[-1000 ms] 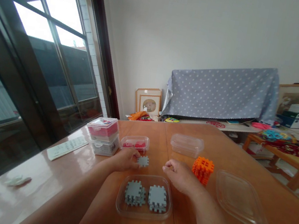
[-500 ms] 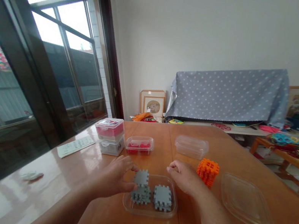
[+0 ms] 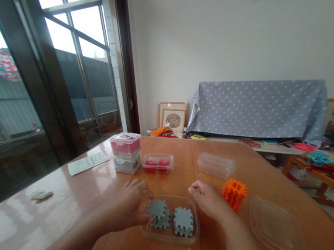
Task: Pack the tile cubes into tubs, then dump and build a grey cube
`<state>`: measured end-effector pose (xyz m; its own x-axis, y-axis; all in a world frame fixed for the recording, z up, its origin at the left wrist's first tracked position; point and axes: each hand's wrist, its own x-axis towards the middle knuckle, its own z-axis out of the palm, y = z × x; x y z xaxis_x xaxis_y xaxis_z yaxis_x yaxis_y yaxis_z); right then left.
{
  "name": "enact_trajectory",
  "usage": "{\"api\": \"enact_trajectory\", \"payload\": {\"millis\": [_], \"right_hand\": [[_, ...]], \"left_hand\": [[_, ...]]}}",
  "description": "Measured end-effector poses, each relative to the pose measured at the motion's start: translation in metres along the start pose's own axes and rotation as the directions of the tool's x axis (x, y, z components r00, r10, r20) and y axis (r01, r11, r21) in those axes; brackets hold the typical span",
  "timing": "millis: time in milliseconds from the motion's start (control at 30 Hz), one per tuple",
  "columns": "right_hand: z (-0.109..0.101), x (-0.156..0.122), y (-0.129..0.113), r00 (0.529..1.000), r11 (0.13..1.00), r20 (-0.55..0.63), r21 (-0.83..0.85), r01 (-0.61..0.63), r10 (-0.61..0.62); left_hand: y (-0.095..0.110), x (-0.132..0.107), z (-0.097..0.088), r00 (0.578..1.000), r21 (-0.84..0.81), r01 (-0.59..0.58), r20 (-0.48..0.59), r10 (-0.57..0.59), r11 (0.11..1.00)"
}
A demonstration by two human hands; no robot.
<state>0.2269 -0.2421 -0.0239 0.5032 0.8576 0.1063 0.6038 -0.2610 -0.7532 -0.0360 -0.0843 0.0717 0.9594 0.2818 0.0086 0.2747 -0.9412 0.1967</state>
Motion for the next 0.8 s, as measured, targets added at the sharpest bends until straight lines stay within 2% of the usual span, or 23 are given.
{"api": "enact_trajectory", "payload": {"millis": [100, 233, 333, 433, 500, 567, 800], "right_hand": [[0.000, 0.000, -0.002, 1.000, 1.000, -0.003, -0.012, 0.005, -0.006], [-0.001, -0.002, -0.005, 1.000, 1.000, 0.016, 0.012, -0.020, 0.019], [-0.002, -0.006, -0.008, 0.986, 0.991, 0.140, 0.081, -0.104, 0.092], [-0.002, -0.011, -0.013, 0.946, 0.976, 0.295, 0.122, -0.179, 0.137], [-0.001, -0.014, -0.016, 0.928, 0.970, 0.344, 0.141, -0.200, 0.142], [0.001, -0.014, -0.017, 0.927, 0.963, 0.345, 0.166, -0.214, 0.146], [0.016, -0.004, -0.013, 0.968, 0.939, 0.204, 0.281, -0.199, 0.145]], "left_hand": [[-0.002, -0.001, 0.003, 1.000, -0.028, -0.001, -0.002, 0.001, 1.000], [-0.009, -0.005, 0.012, 0.996, -0.158, -0.018, -0.092, 0.003, 0.987], [-0.016, -0.005, 0.022, 0.989, -0.291, 0.050, -0.119, -0.088, 0.955], [-0.023, -0.001, 0.032, 0.986, -0.419, 0.127, -0.049, -0.162, 0.899], [-0.026, 0.002, 0.038, 0.984, -0.506, 0.145, -0.013, -0.176, 0.850], [-0.028, 0.005, 0.042, 0.979, -0.567, 0.157, -0.019, -0.204, 0.808], [-0.038, 0.017, 0.054, 0.957, -0.663, 0.146, -0.095, -0.275, 0.734]]}}
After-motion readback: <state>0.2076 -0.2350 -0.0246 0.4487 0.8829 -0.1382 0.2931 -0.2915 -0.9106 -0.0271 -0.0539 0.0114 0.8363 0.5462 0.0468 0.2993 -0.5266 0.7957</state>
